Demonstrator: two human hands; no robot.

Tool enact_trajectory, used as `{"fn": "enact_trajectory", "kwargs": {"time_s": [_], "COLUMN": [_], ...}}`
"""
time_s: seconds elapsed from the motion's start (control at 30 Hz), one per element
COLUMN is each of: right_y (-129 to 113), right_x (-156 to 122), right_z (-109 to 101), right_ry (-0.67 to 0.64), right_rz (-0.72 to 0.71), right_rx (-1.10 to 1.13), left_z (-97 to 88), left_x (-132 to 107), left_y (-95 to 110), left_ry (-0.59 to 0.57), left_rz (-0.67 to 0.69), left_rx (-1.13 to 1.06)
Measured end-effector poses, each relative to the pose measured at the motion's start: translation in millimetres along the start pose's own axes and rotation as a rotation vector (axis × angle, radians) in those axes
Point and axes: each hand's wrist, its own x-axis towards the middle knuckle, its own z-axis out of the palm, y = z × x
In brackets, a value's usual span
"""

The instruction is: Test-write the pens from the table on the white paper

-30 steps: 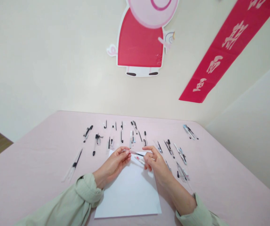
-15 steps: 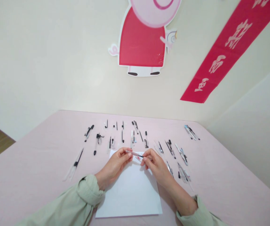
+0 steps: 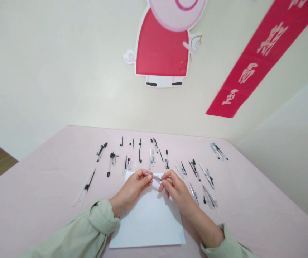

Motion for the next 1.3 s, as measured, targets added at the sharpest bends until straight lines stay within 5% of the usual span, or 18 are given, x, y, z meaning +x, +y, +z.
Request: {"fn": "enact_trajectory", "kwargs": {"time_s": [0.47,0.7,1.3], "right_y": [3,-3,-8], "right_x": [2,2,0], "right_z": [1,-8,-6], "right_ry": [0.012,0.156,0.134], "right_rz": [0.035,0.013,-0.022], "right_rx": [0.001,-0.165,-0.337], "left_z": [-4.2,-2.8,-2.0], "left_x": [4,5,4], "left_y": [1,4,4], "left_ry": [0.046,0.111,0.091], "left_rz": [-0.024,-0.035,-0.046], "left_rx": [-0.149,-0.195,-0.205]}}
